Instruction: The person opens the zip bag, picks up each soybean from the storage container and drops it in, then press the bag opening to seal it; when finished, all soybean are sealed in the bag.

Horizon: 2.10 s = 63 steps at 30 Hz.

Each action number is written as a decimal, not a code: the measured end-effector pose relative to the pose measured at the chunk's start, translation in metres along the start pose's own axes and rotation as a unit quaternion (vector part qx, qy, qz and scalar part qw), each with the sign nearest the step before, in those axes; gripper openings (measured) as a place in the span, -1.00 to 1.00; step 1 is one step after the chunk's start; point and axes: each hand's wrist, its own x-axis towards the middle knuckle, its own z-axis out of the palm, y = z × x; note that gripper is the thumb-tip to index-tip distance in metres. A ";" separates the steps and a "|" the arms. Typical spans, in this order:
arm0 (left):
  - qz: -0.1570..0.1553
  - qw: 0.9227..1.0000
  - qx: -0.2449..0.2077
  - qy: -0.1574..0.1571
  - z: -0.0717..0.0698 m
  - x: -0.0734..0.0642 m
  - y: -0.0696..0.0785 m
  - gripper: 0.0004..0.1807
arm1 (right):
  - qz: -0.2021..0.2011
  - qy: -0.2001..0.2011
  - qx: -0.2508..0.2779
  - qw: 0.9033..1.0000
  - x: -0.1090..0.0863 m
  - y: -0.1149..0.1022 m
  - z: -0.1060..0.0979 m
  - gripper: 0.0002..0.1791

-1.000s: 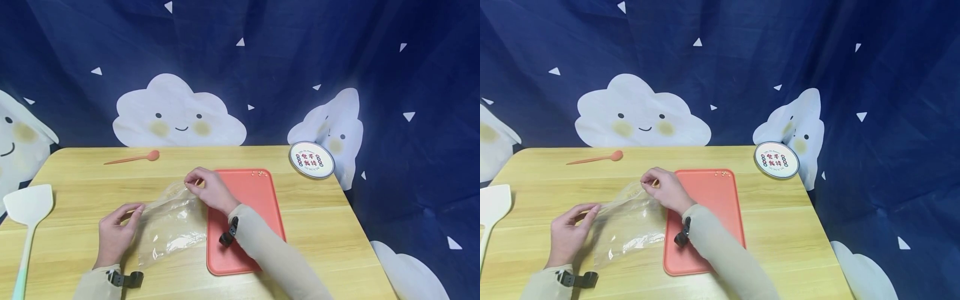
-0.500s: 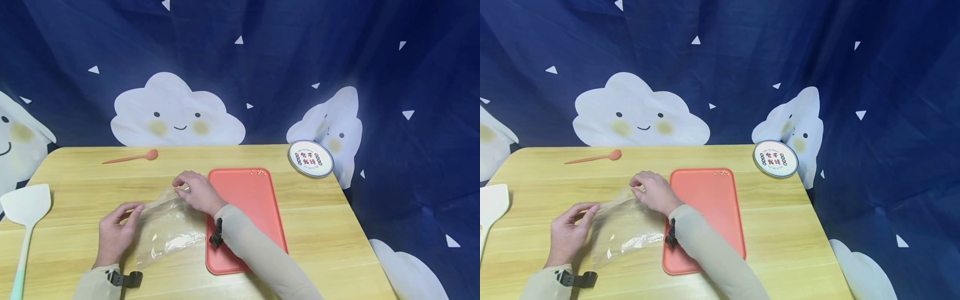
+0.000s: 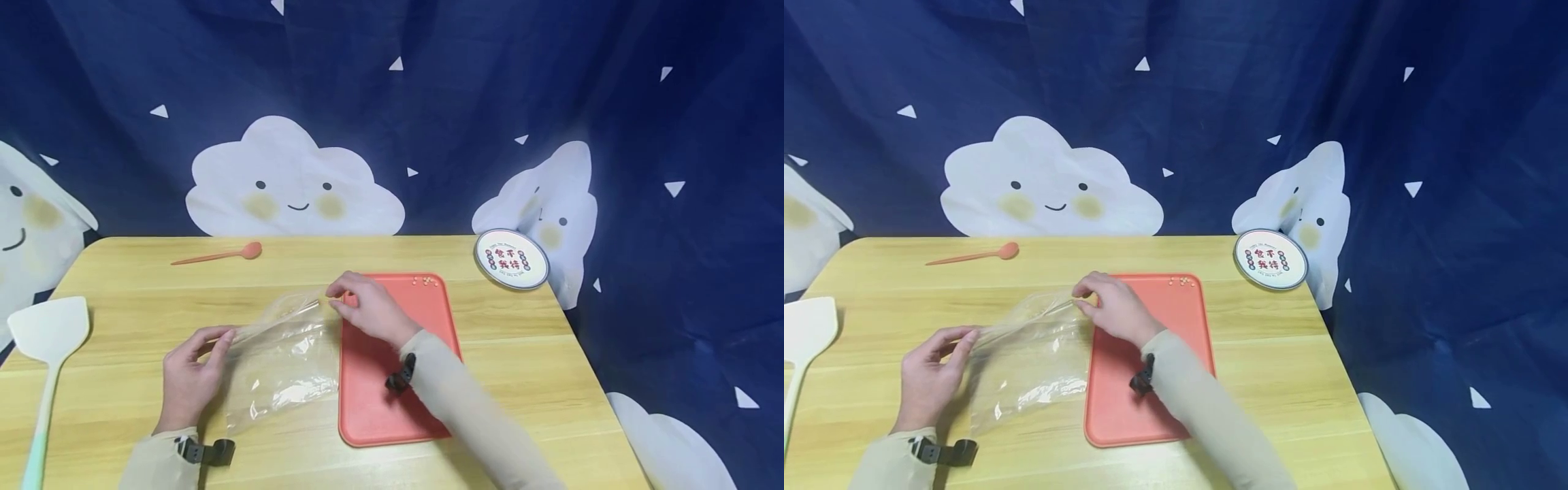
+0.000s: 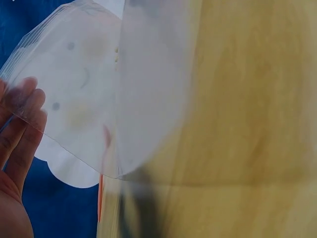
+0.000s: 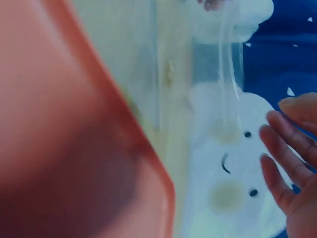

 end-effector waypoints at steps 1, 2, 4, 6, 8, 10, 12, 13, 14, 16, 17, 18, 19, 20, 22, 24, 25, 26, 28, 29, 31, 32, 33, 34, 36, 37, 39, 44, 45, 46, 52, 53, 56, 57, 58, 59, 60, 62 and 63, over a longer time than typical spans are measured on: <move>0.000 1.000 0.001 0.002 0.000 0.000 0.000 -0.85 | 0.004 -0.004 0.003 1.000 -0.004 0.002 -0.006 -0.88; 0.001 1.000 0.002 0.004 0.000 0.000 0.000 -0.84 | 0.007 -0.007 0.005 1.000 -0.009 0.005 -0.011 -0.88; 0.001 1.000 0.000 0.005 0.001 0.001 0.001 -0.83 | 0.015 -0.013 0.001 1.000 -0.018 0.009 -0.020 -0.89; 0.001 1.000 -0.001 0.004 0.001 0.001 0.002 -0.82 | 0.015 -0.014 -0.010 1.000 -0.027 0.015 -0.027 -0.89; 0.002 1.000 -0.001 0.002 0.001 0.001 0.003 -0.81 | 0.015 -0.019 -0.023 0.999 -0.036 0.021 -0.032 -0.89; 0.002 1.000 -0.002 0.001 0.001 0.001 0.003 -0.80 | 0.011 -0.029 -0.039 0.999 -0.044 0.026 -0.035 -0.89; 0.003 1.000 -0.002 0.000 0.001 0.001 0.002 -0.79 | 0.011 -0.047 -0.058 0.997 -0.052 0.031 -0.035 -0.87; 0.002 1.000 -0.002 0.000 0.001 0.001 0.002 -0.80 | 0.013 -0.057 -0.065 0.996 -0.056 0.034 -0.035 -0.86; 0.002 1.000 -0.002 0.000 0.001 0.001 0.002 -0.80 | 0.015 -0.067 -0.073 0.995 -0.060 0.036 -0.035 -0.85; 0.001 1.000 -0.001 0.000 0.001 0.001 0.003 -0.81 | 0.023 -0.085 -0.088 0.992 -0.066 0.040 -0.033 -0.85; 0.001 1.000 -0.001 0.000 0.001 0.001 0.002 -0.81 | 0.028 -0.092 -0.094 0.991 -0.069 0.042 -0.032 -0.84; 0.001 1.000 0.000 -0.001 0.001 0.001 0.003 -0.81 | 0.031 -0.098 -0.100 0.990 -0.072 0.045 -0.030 -0.84; 0.000 1.000 0.000 -0.001 0.001 0.001 0.003 -0.81 | 0.036 -0.102 -0.106 0.988 -0.074 0.047 -0.029 -0.84; 0.002 1.000 -0.001 -0.001 0.001 0.001 0.002 -0.81 | 0.041 -0.106 -0.112 0.987 -0.077 0.049 -0.028 -0.84; 0.003 1.000 -0.002 0.000 0.001 0.000 0.002 -0.81 | 0.049 -0.111 -0.121 0.985 -0.081 0.053 -0.025 -0.84; 0.005 1.000 -0.003 0.002 0.001 0.000 0.002 -0.81 | 0.057 -0.116 -0.127 0.983 -0.084 0.057 -0.022 -0.84; 0.005 1.000 -0.004 0.003 0.001 0.000 0.001 -0.81 | 0.062 -0.117 -0.130 0.983 -0.085 0.058 -0.021 -0.84; 0.005 1.000 -0.004 0.003 0.002 0.000 0.001 -0.81 | 0.064 -0.118 -0.132 0.982 -0.087 0.059 -0.020 -0.85; 0.003 1.000 -0.003 0.004 0.002 0.000 0.001 -0.81 | 0.066 -0.116 -0.135 0.982 -0.088 0.061 -0.019 -0.85; 0.001 1.000 -0.003 0.004 0.002 -0.001 0.001 -0.81 | 0.066 -0.114 -0.138 0.982 -0.089 0.062 -0.019 -0.85; -0.003 1.000 -0.002 0.004 0.002 -0.001 0.001 -0.81 | 0.066 -0.111 -0.142 0.981 -0.090 0.063 -0.017 -0.86; -0.004 1.000 0.000 0.003 0.002 -0.001 0.002 -0.81 | 0.064 -0.109 -0.144 0.981 -0.091 0.063 -0.017 -0.86; -0.005 1.000 0.000 0.003 0.002 -0.001 0.002 -0.81 | 0.062 -0.108 -0.146 0.981 -0.091 0.064 -0.016 -0.87; -0.006 1.000 0.000 0.003 0.002 -0.001 0.002 -0.81 | 0.059 -0.107 -0.149 0.981 -0.091 0.064 -0.015 -0.88; -0.004 1.000 0.001 0.003 0.002 -0.001 0.002 -0.82 | 0.050 -0.106 -0.155 0.981 -0.091 0.065 -0.014 -0.89; -0.004 1.000 0.002 0.004 0.003 -0.001 0.002 -0.82 | 0.045 -0.106 -0.159 0.981 -0.091 0.065 -0.013 -0.89; -0.001 1.000 0.002 0.004 0.003 -0.001 0.002 -0.82 | 0.035 -0.106 -0.164 0.980 -0.091 0.066 -0.012 -0.90; 0.001 1.000 -0.001 0.004 0.004 -0.002 0.002 -0.84 | 0.028 -0.113 -0.161 0.980 -0.091 0.066 -0.013 -0.89; 0.000 1.000 -0.001 0.003 0.004 -0.003 0.002 -0.84 | 0.031 -0.114 -0.158 0.980 -0.091 0.067 -0.015 -0.89; 0.000 1.000 -0.003 0.002 0.005 -0.003 0.002 -0.85 | 0.036 -0.113 -0.154 0.981 -0.091 0.067 -0.016 -0.90; 0.001 1.000 -0.003 0.000 0.005 -0.001 0.001 -0.85 | 0.043 -0.071 -0.136 0.987 -0.078 0.059 -0.028 -0.92; 0.002 1.000 -0.003 0.000 0.005 -0.001 0.002 -0.85 | 0.037 -0.059 -0.131 0.989 -0.075 0.056 -0.030 -0.92; 0.005 1.000 -0.006 -0.001 0.004 0.000 0.003 -0.84 | 0.018 -0.030 -0.116 0.993 -0.063 0.045 -0.033 -0.92; 0.005 1.000 -0.007 -0.002 0.004 0.000 0.002 -0.84 | 0.013 -0.022 -0.109 0.994 -0.059 0.040 -0.033 -0.92; 0.005 1.000 -0.007 -0.001 0.004 0.000 0.002 -0.84 | 0.007 -0.016 -0.108 0.994 -0.054 0.036 -0.033 -0.92; 0.003 1.000 -0.007 -0.002 0.003 0.000 0.002 -0.84 | 0.001 -0.010 -0.110 0.994 -0.050 0.032 -0.032 -0.91; 0.002 1.000 -0.008 -0.002 0.003 0.000 0.002 -0.84 | -0.005 -0.005 -0.113 0.994 -0.045 0.028 -0.031 -0.90; -0.003 1.000 -0.009 -0.006 0.002 0.000 0.002 -0.84 | -0.015 0.003 -0.111 0.994 -0.035 0.018 -0.028 -0.90; -0.004 1.000 -0.011 -0.006 0.002 -0.001 0.002 -0.84 | -0.021 0.008 -0.108 0.994 -0.030 0.013 -0.027 -0.90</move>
